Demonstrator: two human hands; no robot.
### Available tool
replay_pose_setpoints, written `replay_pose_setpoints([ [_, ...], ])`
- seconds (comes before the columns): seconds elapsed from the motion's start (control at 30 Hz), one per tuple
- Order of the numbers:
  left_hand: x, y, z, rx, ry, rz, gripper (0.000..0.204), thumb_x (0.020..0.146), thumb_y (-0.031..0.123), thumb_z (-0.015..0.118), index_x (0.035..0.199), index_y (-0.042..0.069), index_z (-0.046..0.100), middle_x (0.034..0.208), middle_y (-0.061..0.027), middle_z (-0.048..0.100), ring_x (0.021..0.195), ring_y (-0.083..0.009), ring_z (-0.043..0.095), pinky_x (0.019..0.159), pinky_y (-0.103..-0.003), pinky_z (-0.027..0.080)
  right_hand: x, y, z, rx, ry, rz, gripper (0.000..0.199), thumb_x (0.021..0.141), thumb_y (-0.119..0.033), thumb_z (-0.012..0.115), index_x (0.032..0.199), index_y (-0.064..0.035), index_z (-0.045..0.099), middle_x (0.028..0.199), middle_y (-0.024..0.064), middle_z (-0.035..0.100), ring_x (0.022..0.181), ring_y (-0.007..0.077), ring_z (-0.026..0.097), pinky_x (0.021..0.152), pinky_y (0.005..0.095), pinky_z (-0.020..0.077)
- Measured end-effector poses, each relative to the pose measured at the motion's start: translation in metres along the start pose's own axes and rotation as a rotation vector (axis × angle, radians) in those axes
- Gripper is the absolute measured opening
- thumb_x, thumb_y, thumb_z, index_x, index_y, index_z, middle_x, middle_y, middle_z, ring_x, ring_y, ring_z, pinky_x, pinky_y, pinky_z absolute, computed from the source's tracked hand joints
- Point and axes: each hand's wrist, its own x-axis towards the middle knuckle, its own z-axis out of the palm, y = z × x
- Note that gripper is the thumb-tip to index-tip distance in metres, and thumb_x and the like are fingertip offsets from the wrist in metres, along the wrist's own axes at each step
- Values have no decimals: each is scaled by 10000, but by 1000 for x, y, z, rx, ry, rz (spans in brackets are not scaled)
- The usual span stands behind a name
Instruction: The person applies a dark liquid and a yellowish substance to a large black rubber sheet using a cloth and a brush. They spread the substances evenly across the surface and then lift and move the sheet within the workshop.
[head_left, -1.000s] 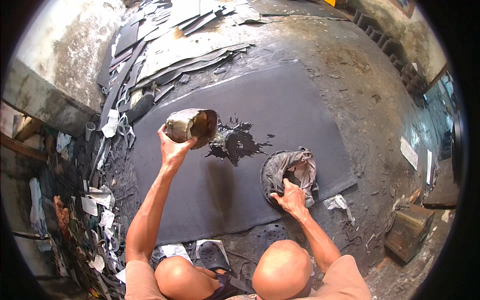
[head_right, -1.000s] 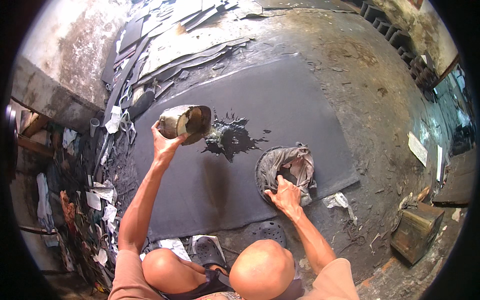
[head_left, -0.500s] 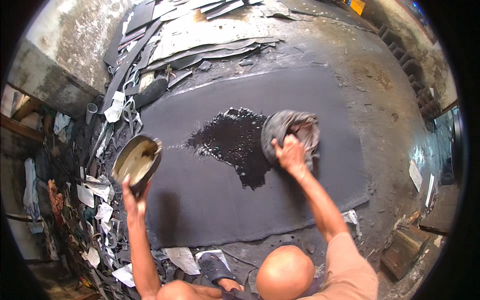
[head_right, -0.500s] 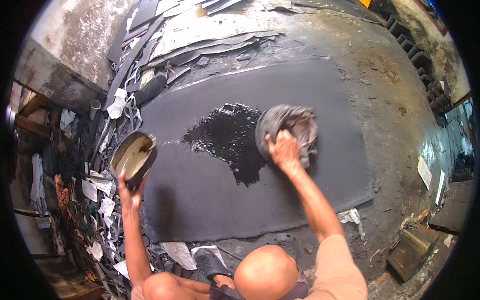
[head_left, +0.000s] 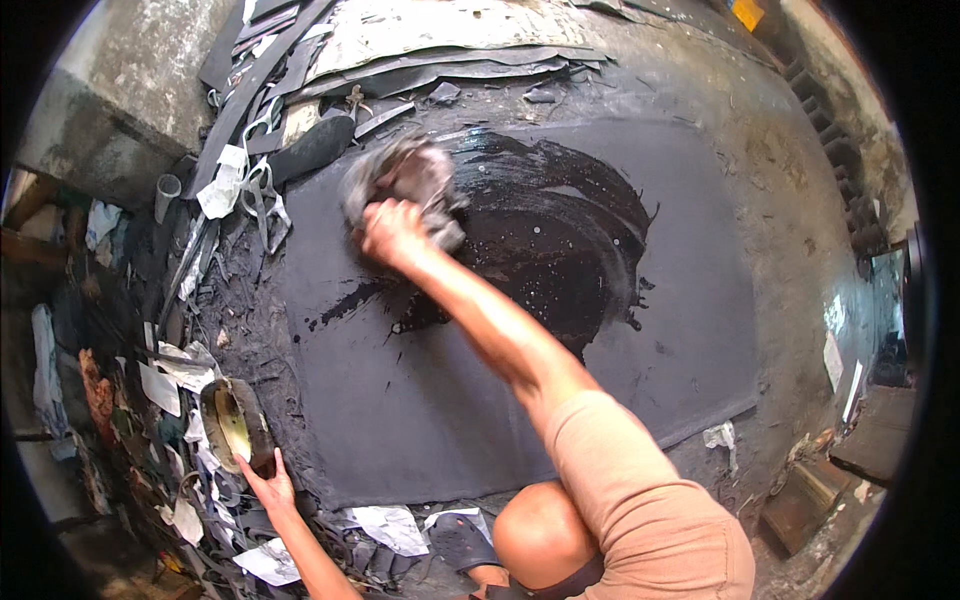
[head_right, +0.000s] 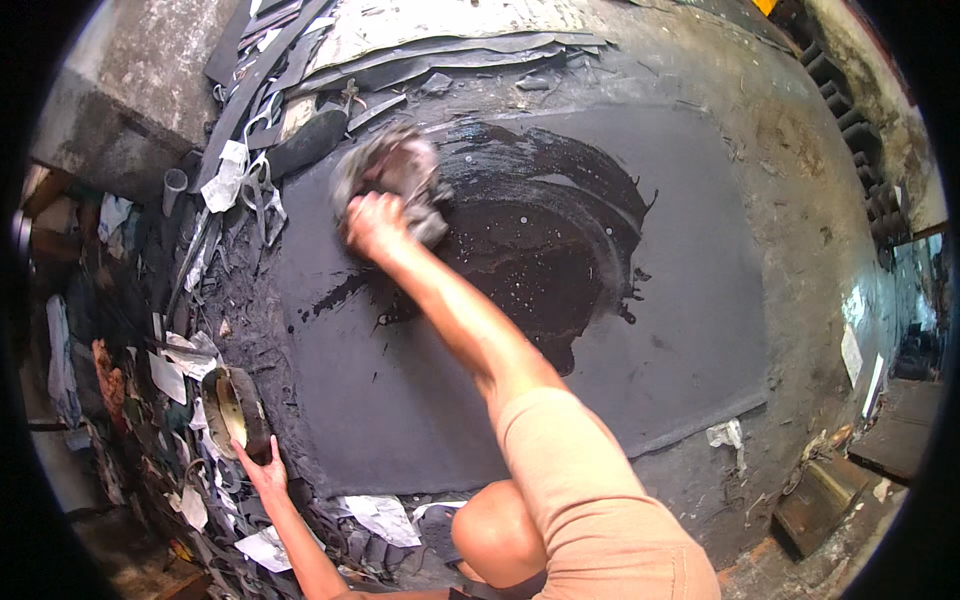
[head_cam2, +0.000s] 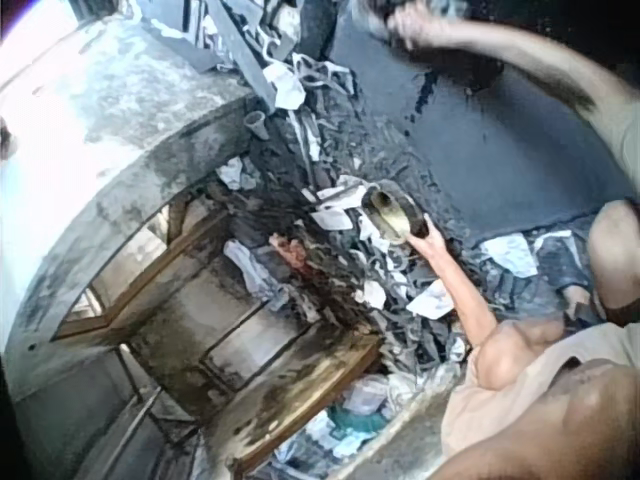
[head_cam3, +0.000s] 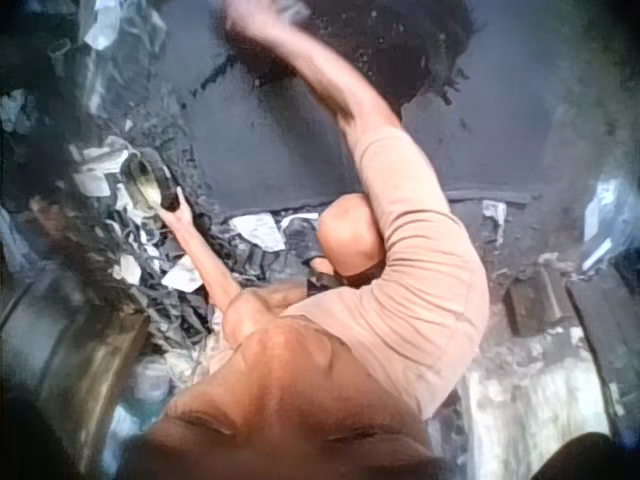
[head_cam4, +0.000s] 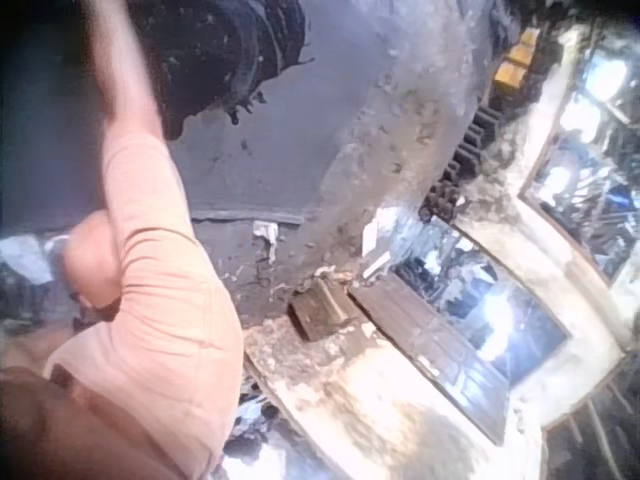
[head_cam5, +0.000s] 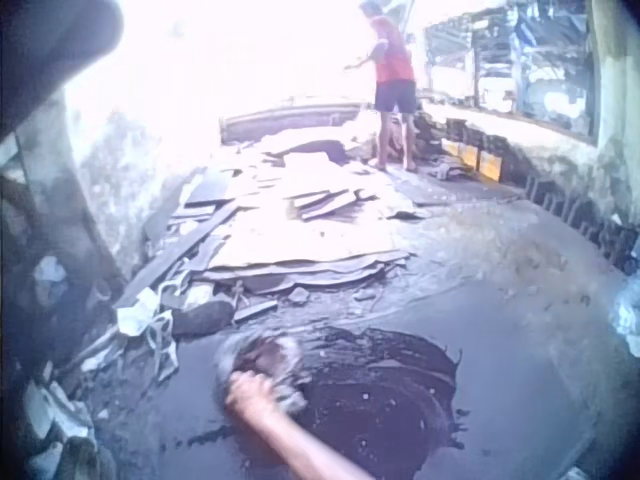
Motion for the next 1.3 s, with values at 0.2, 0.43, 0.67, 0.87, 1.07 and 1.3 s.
replay_pose_setpoints([
  [0.2, 9, 22, -24, 19, 65, 22, 854, 904, 541, 778, 1577, 167, 408, 1551, -53, 415, 1389, -243, 430, 1131, -505, 486, -167, -58, -41, 294, -390, -150, 281, 825, -137, 668, 1091, -62, 620, 943, 186, 718, 863, 395, 731, 733, 514, 574],
  [0.43, 4, 6, -1, -18, 16, 89, 849, 938, 524, 743, 1604, 157, 367, 1586, -63, 369, 1432, -279, 399, 1152, -468, 482, -305, 154, -142, 15, -45, 388, 388, 940, -433, 717, 876, -50, 694, 824, 214, 690, 827, 429, 694, 730, 523, 534],
  [0.67, -96, -37, 146, 867, -228, 308, 336, 972, 196, 730, 1258, 22, 709, 1171, -69, 708, 1132, -185, 625, 904, -323, 528, -148, 268, -171, -83, 52, 515, 662, 960, -610, 633, 874, 43, 701, 912, 323, 714, 888, 481, 722, 764, 561, 556],
  [0.87, -51, -150, 407, 1232, -1084, 1360, 387, 906, 49, 708, 1264, 193, 737, 1048, -73, 635, 964, -268, 654, 830, -375, 557, -169, 162, -134, 120, -44, 145, 302, 898, -379, 775, 953, -86, 731, 827, 233, 714, 815, 452, 710, 676, 547, 557],
  [1.07, -8, -221, 472, 1501, -1131, 1783, 196, 853, 93, 669, 1011, 154, 768, 1129, -75, 601, 1069, -262, 605, 878, -403, 555, -338, 189, -176, 75, -86, 385, 391, 925, -458, 745, 908, -73, 682, 757, 145, 667, 719, 387, 692, 626, 494, 535],
  [1.3, 58, -84, 341, 1212, -502, 1365, 788, 924, 33, 710, 1612, 36, 326, 1555, -268, 436, 1232, -330, 614, 988, -394, 554, -209, 359, -190, -36, 165, 712, 679, 982, -594, 593, 984, 78, 686, 1007, 347, 696, 1026, 495, 676, 887, 555, 516],
])
